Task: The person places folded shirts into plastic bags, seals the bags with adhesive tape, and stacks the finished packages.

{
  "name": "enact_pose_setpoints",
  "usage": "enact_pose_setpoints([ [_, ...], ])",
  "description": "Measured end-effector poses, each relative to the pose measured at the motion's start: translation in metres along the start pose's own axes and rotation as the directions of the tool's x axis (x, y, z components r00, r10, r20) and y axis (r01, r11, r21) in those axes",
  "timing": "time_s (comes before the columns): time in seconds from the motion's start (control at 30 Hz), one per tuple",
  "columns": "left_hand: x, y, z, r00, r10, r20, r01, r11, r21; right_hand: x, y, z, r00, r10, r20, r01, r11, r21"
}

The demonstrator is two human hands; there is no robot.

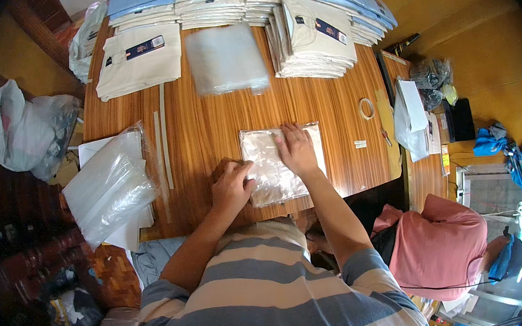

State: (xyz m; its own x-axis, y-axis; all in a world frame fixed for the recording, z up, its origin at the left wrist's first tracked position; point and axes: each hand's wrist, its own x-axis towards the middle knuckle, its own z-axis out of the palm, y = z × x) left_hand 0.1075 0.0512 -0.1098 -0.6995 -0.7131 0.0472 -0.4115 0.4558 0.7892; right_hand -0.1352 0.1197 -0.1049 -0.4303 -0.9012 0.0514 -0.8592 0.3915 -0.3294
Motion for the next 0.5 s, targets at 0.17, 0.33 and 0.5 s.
enact_pose_setpoints([
  [0.17, -0.002, -0.032, 0.002, 0.992, 0.017, -0.121, -0.056, 0.944, -0.325, -0.047, -0.048, -0.038, 0.922, -0.384, 0.042, 0.368, 0.906, 0.211],
  [0.33, -0.007, -0.071, 0.002, 0.998, -0.062, 0.007, 0.05, 0.732, -0.68, -0.14, -0.06, -0.006, 0.835, -0.274, 0.477, 0.348, 0.935, -0.071],
  [0.5, 0.003, -0.075, 0.004, 0.993, -0.115, 0.023, 0.081, 0.53, -0.844, -0.169, -0.048, 0.01, 0.828, -0.522, 0.206, 0.547, 0.832, -0.092],
])
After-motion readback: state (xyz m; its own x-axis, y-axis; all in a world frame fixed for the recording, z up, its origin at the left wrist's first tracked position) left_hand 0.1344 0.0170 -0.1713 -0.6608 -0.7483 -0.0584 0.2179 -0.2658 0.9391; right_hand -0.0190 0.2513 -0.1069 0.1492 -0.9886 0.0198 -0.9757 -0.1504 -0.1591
